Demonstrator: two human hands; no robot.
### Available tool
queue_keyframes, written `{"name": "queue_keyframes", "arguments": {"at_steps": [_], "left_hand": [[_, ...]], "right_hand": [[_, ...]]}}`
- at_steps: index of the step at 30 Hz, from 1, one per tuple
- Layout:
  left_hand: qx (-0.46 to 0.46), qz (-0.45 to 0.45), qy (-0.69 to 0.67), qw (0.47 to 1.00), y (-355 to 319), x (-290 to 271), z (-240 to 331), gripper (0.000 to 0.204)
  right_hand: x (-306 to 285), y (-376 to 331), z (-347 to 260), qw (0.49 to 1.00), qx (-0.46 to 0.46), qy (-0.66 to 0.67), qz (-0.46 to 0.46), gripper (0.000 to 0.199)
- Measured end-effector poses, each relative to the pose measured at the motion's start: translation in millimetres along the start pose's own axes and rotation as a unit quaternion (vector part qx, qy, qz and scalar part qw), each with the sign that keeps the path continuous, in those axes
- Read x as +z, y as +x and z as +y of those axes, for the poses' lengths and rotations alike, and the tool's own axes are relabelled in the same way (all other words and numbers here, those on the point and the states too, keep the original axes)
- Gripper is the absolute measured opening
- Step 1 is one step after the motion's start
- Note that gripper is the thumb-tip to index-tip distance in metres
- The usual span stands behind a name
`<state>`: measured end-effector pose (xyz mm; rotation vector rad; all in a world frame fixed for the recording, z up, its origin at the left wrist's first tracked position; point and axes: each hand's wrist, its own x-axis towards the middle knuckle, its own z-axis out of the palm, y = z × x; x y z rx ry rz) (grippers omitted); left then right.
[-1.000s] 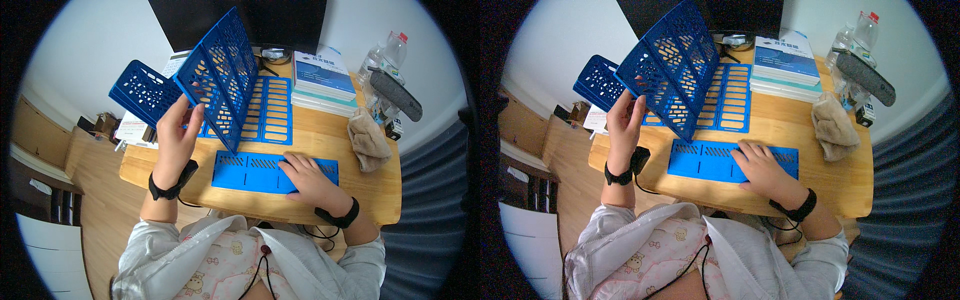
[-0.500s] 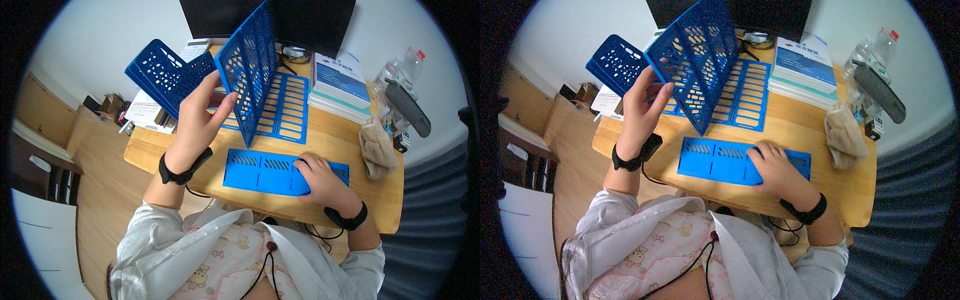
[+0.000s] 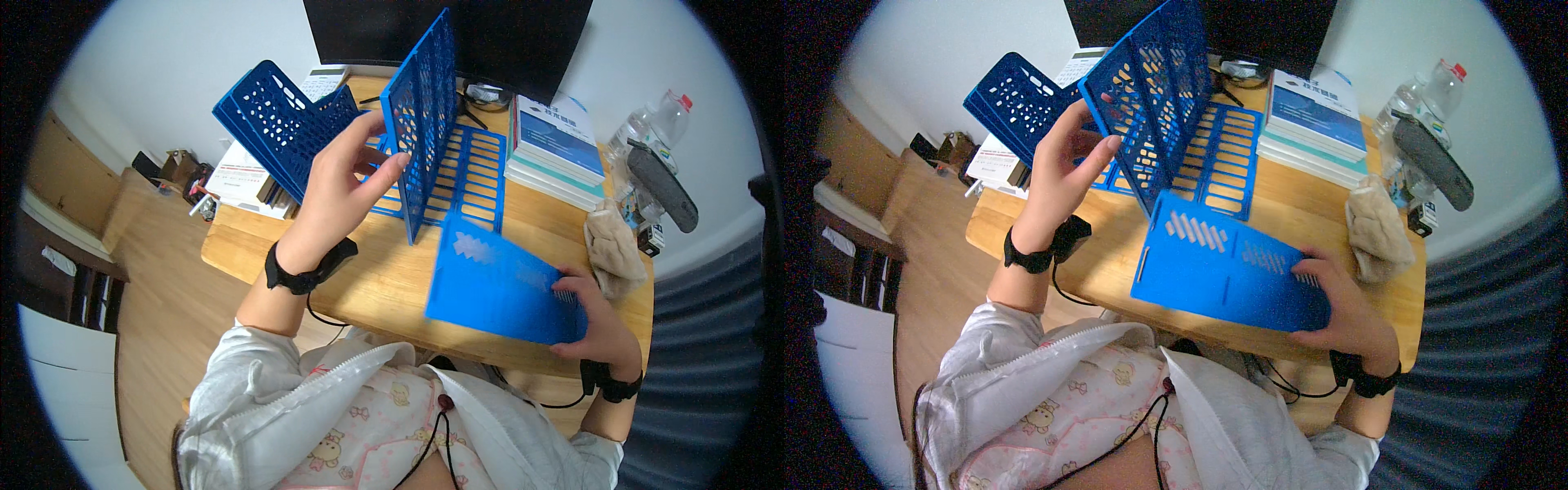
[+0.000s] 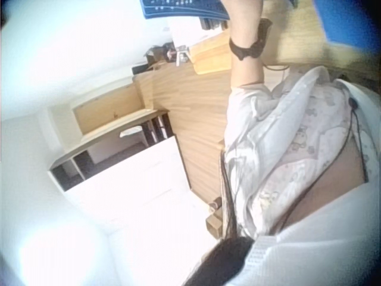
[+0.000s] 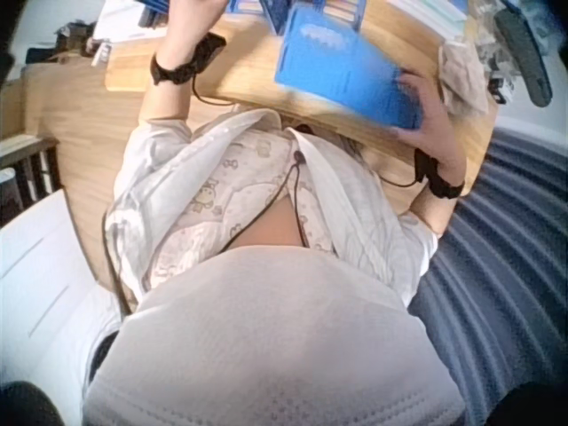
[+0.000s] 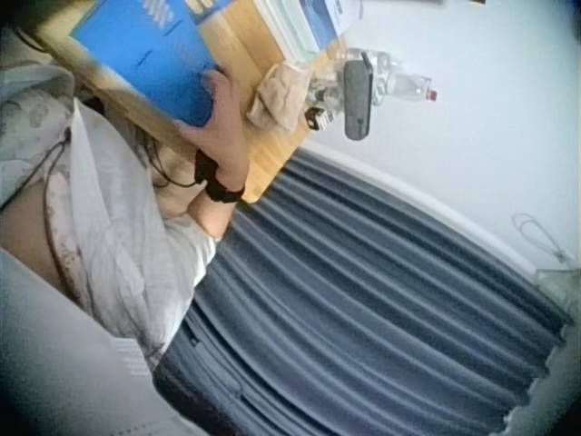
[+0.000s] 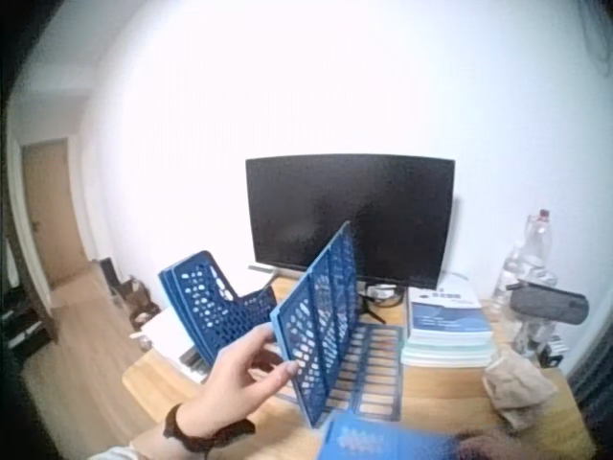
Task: The person assembles multiple blue plastic slotted panels on a wooden desk. They pick up panels, align edges, and interlock them to form a larger structure, repeatedly adjusting and repositioning pieces throughout the clip.
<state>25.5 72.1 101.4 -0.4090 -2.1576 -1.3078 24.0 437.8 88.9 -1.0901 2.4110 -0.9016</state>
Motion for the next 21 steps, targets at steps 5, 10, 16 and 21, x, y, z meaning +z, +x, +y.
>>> {"name": "queue_keyframes", "arguments": {"at_steps": [5,10,16,21], "left_hand": [[0.003,0.006,-0.023,1.0,0.0,3.2,-1.2,0.038],[-0.008,0.003,-0.005,1.0,-2.2,5.6,-0.5,0.039],[0.002,0.004,0.021,1.0,-5.5,12.6,-4.9,0.049],[0.032,0.004,0.072,0.997,-8.2,15.5,-7.0,0.056]], "right_hand": [[2.5,-2.6,8.3,0.955,-0.026,0.262,0.139,0.1],[14.0,40.1,11.3,0.904,-0.078,0.36,0.218,0.101],[33.9,94.8,-2.1,0.852,-0.091,0.486,0.171,0.086],[42.1,117.5,-10.2,0.79,-0.113,0.591,0.114,0.081]]}}
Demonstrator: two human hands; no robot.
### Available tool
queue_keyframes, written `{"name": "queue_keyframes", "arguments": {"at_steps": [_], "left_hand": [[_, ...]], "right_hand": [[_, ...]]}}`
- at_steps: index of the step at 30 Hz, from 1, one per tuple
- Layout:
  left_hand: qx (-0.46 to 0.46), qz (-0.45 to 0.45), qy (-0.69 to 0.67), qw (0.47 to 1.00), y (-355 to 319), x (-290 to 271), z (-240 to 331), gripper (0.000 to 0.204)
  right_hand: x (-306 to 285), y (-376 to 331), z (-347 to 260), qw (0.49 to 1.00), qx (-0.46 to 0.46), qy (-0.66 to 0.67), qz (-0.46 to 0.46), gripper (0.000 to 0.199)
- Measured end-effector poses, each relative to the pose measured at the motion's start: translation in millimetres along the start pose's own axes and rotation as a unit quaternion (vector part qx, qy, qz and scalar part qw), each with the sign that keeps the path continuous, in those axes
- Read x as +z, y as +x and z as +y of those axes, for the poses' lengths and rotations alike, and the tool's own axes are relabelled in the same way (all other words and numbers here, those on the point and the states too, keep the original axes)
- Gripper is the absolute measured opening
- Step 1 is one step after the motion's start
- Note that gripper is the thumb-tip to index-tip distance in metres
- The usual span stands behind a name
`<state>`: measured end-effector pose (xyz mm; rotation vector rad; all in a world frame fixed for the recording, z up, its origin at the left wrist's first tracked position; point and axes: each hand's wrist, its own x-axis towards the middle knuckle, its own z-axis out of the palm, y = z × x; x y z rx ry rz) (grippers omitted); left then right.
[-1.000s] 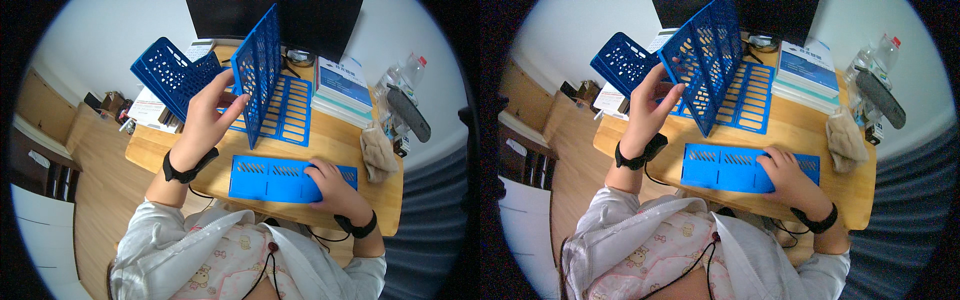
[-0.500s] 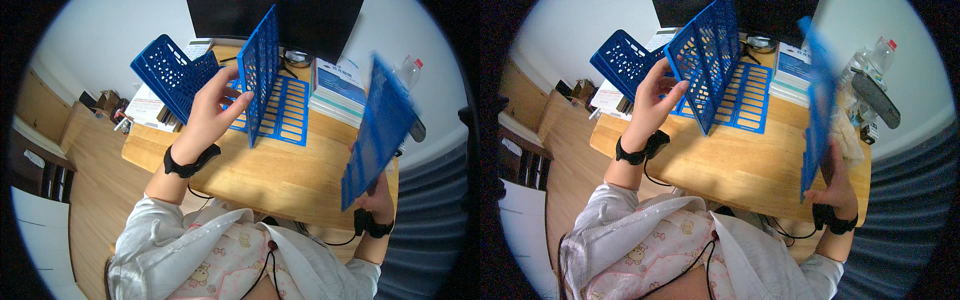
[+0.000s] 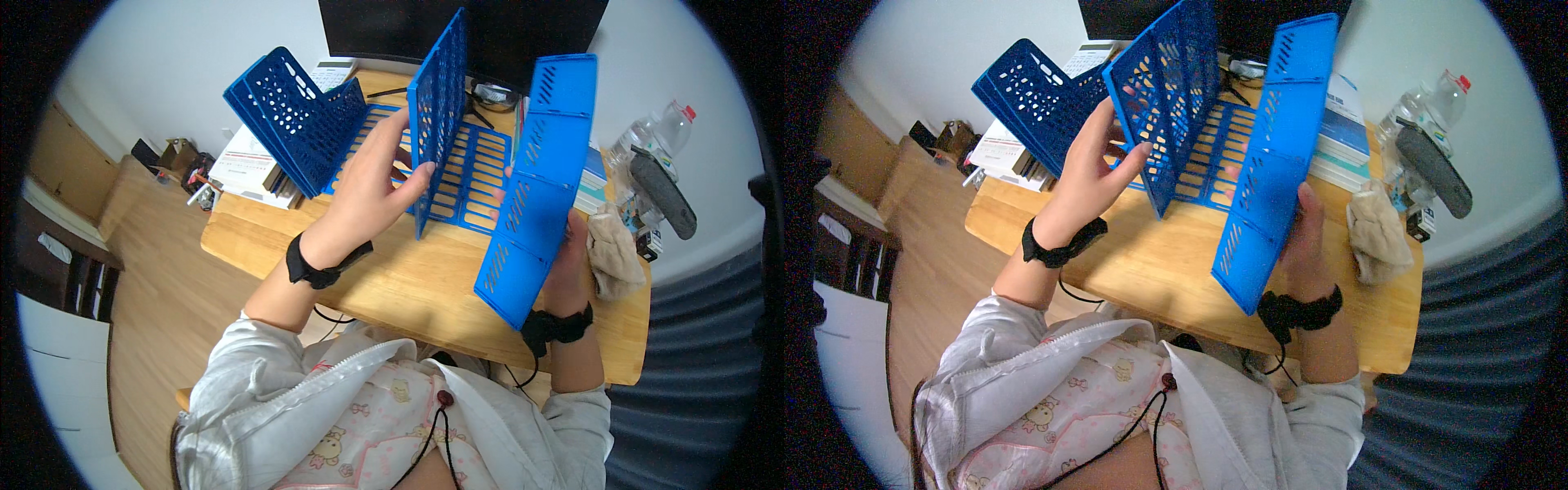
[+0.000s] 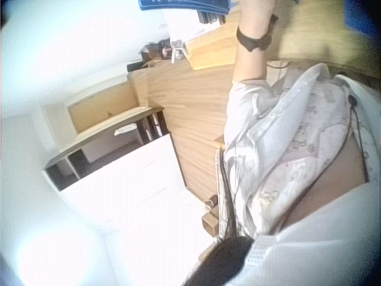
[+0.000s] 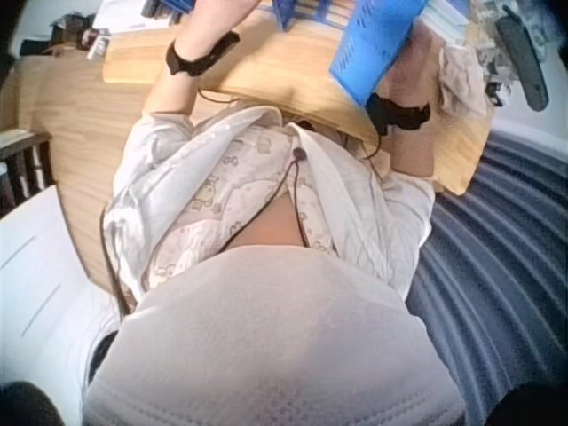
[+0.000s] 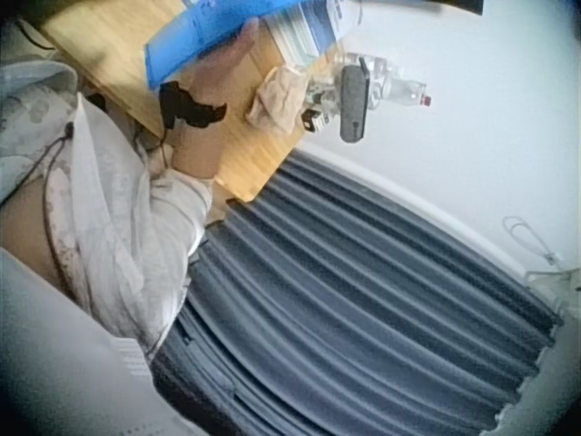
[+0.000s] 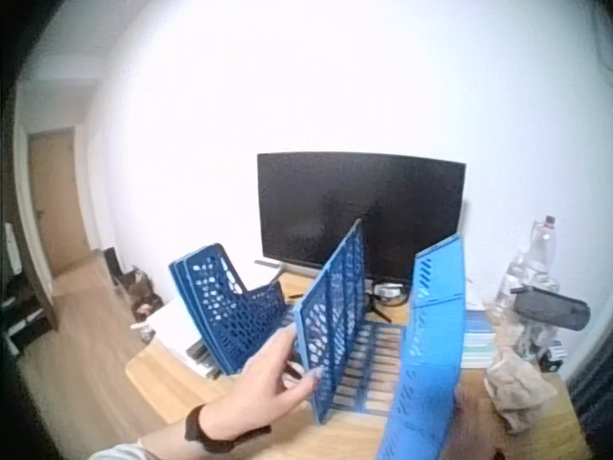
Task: The person assembles multiple blue plastic slotted panels on a wooden desk. They pick up panels, align edges, and interlock them to form a larger structure, repeatedly adjusting and repositioning pieces throughout the clip.
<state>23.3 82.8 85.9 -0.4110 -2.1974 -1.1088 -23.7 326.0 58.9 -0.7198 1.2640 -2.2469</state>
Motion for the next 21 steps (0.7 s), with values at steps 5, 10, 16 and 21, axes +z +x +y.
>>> {"name": "queue_keyframes", "arguments": {"at_steps": [5,10,16,21], "left_hand": [[-0.007,-0.002,0.01,1.0,-1.7,2.0,-2.2,0.058],[-0.021,0.002,0.0,1.0,-1.9,1.5,-4.6,0.057],[-0.038,0.003,-0.001,0.999,-3.3,1.7,-4.5,0.057],[-0.055,-0.005,-0.025,0.998,-2.6,3.6,-3.8,0.055]], "right_hand": [[4.9,-0.3,13.0,0.989,0.062,0.135,0.027,0.085],[3.7,2.7,21.8,0.98,0.079,0.183,0.017,0.089],[1.3,3.1,25.3,0.987,0.068,0.141,0.022,0.089],[-1.2,5.1,23.8,0.984,0.073,0.16,0.022,0.088]]}}
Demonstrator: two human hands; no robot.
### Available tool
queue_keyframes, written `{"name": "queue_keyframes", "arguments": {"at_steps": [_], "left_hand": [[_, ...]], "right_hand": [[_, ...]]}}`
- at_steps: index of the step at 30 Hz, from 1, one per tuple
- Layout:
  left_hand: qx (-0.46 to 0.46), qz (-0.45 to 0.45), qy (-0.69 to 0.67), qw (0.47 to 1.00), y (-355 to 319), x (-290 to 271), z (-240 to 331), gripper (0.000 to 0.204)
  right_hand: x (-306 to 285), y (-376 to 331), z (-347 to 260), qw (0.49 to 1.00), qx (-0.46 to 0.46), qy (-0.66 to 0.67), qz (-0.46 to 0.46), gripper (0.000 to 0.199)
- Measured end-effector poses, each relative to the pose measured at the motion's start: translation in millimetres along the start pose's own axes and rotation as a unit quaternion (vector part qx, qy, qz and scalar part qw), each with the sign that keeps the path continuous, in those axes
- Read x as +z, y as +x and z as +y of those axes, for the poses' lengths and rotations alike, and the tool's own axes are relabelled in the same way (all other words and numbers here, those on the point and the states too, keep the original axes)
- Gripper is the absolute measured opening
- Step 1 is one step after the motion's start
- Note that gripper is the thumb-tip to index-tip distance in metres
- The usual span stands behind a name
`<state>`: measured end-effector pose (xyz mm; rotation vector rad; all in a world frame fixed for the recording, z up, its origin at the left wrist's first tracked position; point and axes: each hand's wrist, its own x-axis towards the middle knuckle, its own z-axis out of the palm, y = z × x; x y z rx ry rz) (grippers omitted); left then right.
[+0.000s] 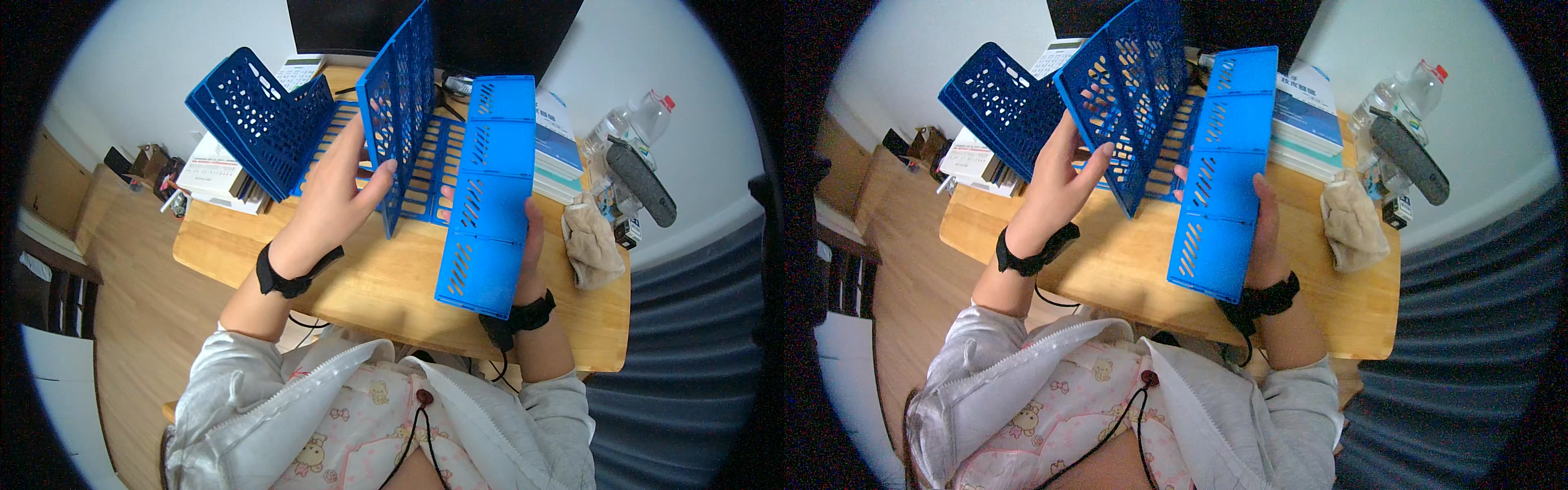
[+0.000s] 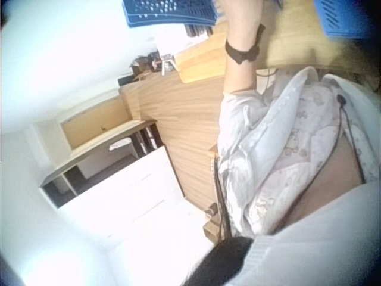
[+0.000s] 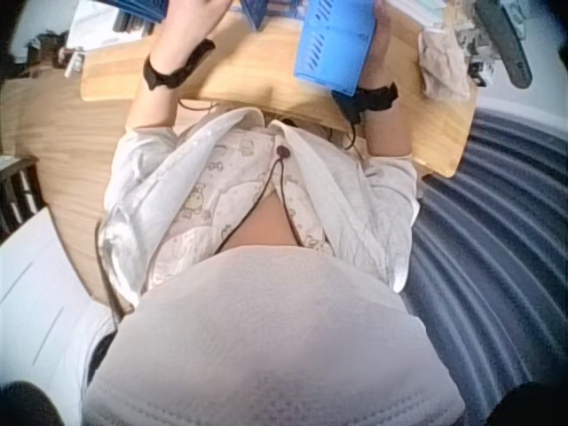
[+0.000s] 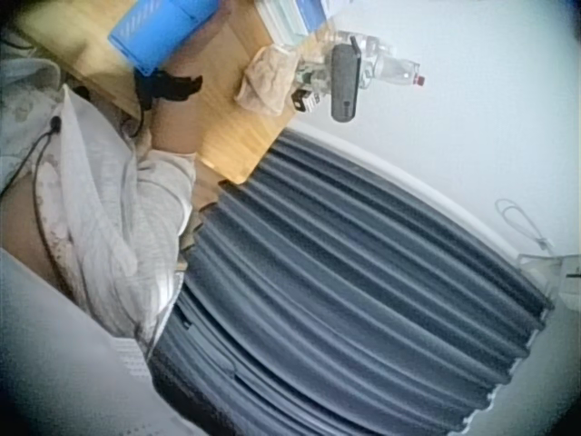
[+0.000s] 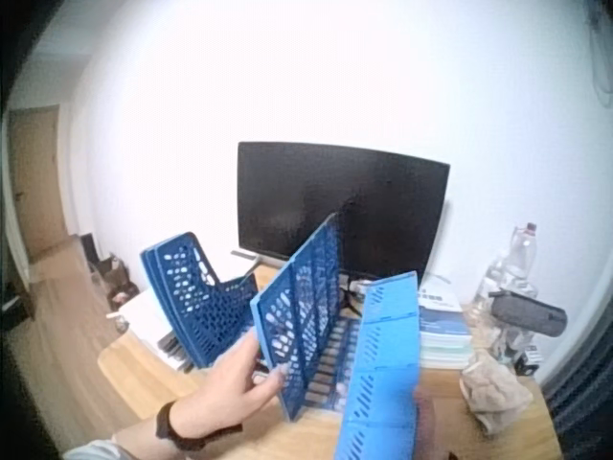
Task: The person assembles multiple blue plastic slotted panels on a wooden desk. They pick up panels, align edges, and interlock them to form a larger structure, repeatedly adjusting and repositioning pieces throughout the clip.
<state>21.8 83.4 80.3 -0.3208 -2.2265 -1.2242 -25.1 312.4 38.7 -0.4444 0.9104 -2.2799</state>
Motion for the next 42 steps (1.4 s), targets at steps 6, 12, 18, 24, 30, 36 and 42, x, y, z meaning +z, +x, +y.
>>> {"name": "queue_keyframes", "arguments": {"at_steps": [6,12,18,24,30,36,42], "left_hand": [[-0.008,-0.019,0.01,1.0,-1.2,-0.5,4.7,0.05],[-0.042,-0.045,0.013,0.998,-1.6,-2.9,7.4,0.054],[-0.037,-0.045,0.021,0.998,-2.1,-2.5,7.6,0.061],[-0.036,-0.054,0.057,0.996,-2.2,-3.8,5.1,0.066],[-0.027,-0.099,0.079,0.992,-2.4,-2.1,0.3,0.067],[-0.031,-0.126,0.096,0.987,-2.9,-2.4,3.7,0.064],[-0.051,-0.139,0.1,0.984,-2.4,-7.0,3.3,0.056]], "right_hand": [[0.4,-3.3,-4.8,0.999,-0.001,0.036,-0.005,0.074],[0.4,6.0,-9.4,0.976,-0.16,-0.113,0.092,0.048],[4.6,-0.3,-16.7,0.939,-0.261,-0.17,0.144,0.039],[12.7,-13.4,-43.3,0.865,-0.374,-0.274,0.189,0.036],[20.9,-29.9,-60.1,0.821,-0.448,-0.24,0.258,0.035],[2.8,-34.8,-66.9,0.838,-0.344,-0.327,0.268,0.03],[-17.0,-28.7,-66.3,0.857,-0.263,-0.366,0.25,0.024]]}}
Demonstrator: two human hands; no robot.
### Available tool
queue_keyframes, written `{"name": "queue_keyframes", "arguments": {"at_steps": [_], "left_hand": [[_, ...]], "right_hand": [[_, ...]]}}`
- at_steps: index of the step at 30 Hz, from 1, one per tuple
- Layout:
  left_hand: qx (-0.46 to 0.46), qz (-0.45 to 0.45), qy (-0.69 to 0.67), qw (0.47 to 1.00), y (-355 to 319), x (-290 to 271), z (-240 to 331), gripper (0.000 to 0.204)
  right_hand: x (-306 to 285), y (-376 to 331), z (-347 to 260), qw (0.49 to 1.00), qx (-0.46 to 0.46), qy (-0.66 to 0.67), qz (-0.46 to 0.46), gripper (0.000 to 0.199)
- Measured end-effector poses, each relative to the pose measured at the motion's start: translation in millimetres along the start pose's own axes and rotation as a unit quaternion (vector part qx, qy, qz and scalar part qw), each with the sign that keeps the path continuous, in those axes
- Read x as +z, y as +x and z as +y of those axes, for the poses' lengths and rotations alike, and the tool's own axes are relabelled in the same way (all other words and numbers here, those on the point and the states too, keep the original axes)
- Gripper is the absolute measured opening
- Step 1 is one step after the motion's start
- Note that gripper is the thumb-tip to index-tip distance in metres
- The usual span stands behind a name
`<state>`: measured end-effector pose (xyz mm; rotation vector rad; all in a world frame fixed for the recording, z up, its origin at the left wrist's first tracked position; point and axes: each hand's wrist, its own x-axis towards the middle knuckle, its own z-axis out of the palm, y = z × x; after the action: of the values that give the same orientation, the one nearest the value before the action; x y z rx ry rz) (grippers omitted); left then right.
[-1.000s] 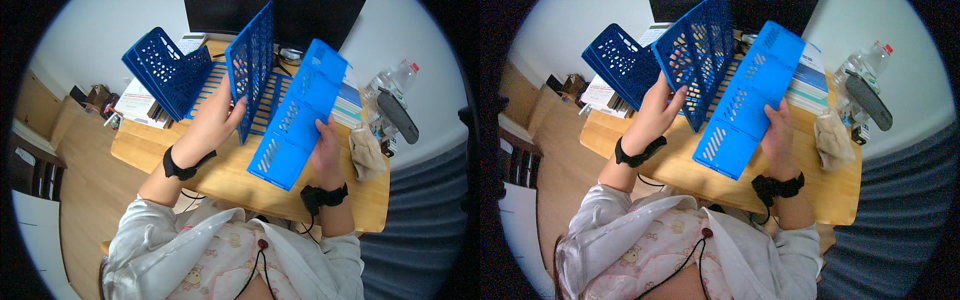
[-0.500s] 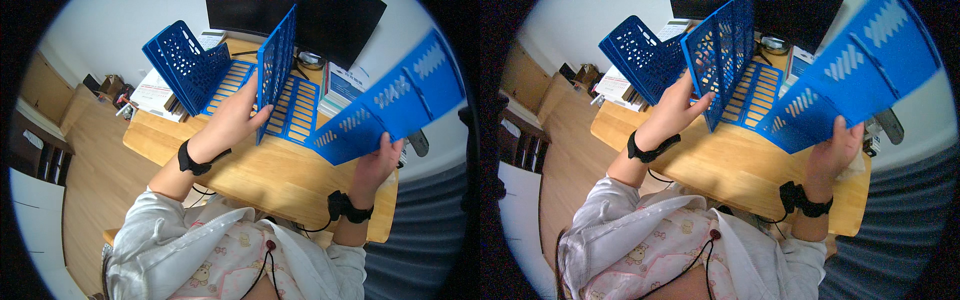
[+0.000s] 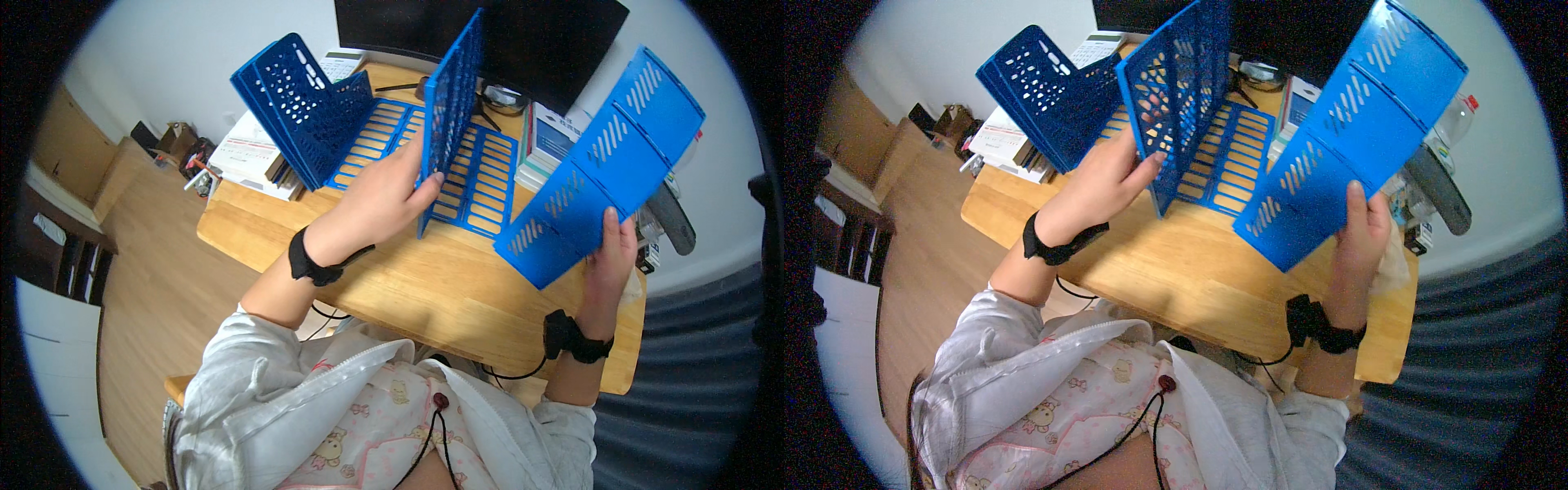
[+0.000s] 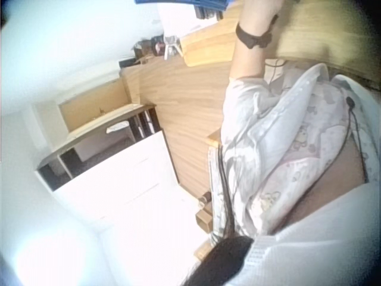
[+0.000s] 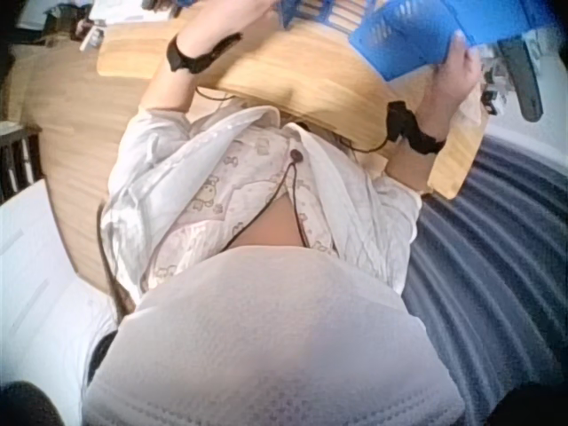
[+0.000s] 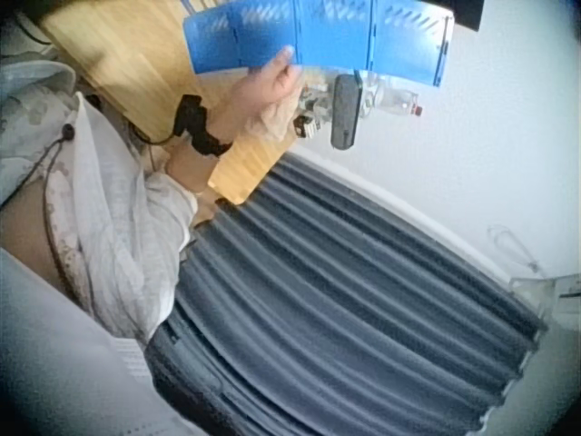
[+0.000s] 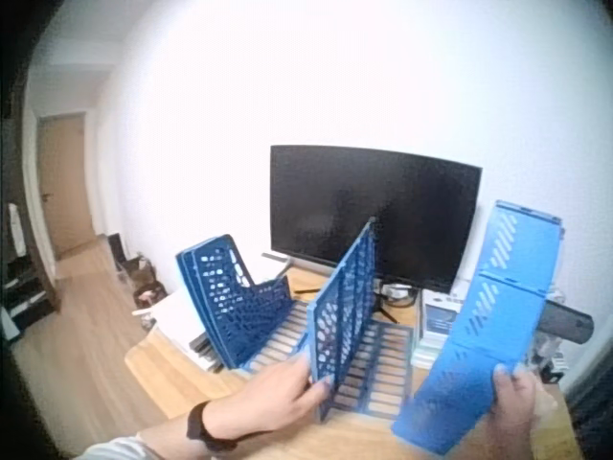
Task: The person assembles multiple blue plastic slotted panels on a wooden desk. They pick up panels, align edges, and interlock them to form a larger structure, repeatedly adjusting and repositioning pieces throughout the clip.
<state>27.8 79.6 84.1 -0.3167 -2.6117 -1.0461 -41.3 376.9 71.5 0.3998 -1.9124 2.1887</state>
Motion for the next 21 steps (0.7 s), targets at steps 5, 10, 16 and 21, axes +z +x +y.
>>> {"name": "queue_keyframes", "arguments": {"at_steps": [5,10,16,21], "left_hand": [[0.005,0.021,-0.078,0.997,1.5,1.7,-4.6,0.048],[-0.027,0.026,-0.125,0.991,0.2,2.0,-1.3,0.034],[-0.06,0.054,-0.148,0.986,-0.2,0.0,-1.2,0.028],[-0.055,0.057,-0.172,0.982,-5.2,-5.2,-3.0,0.027]], "right_hand": [[8.1,-3.2,5.0,0.997,0.058,-0.037,-0.04,0.02],[19.1,-5.6,5.1,0.996,0.058,-0.038,-0.059,0.018],[15.0,-12.6,-3.9,0.991,0.062,-0.079,-0.085,0.017],[0.6,-11.6,-39.2,0.965,-0.062,-0.215,-0.136,0.016]]}}
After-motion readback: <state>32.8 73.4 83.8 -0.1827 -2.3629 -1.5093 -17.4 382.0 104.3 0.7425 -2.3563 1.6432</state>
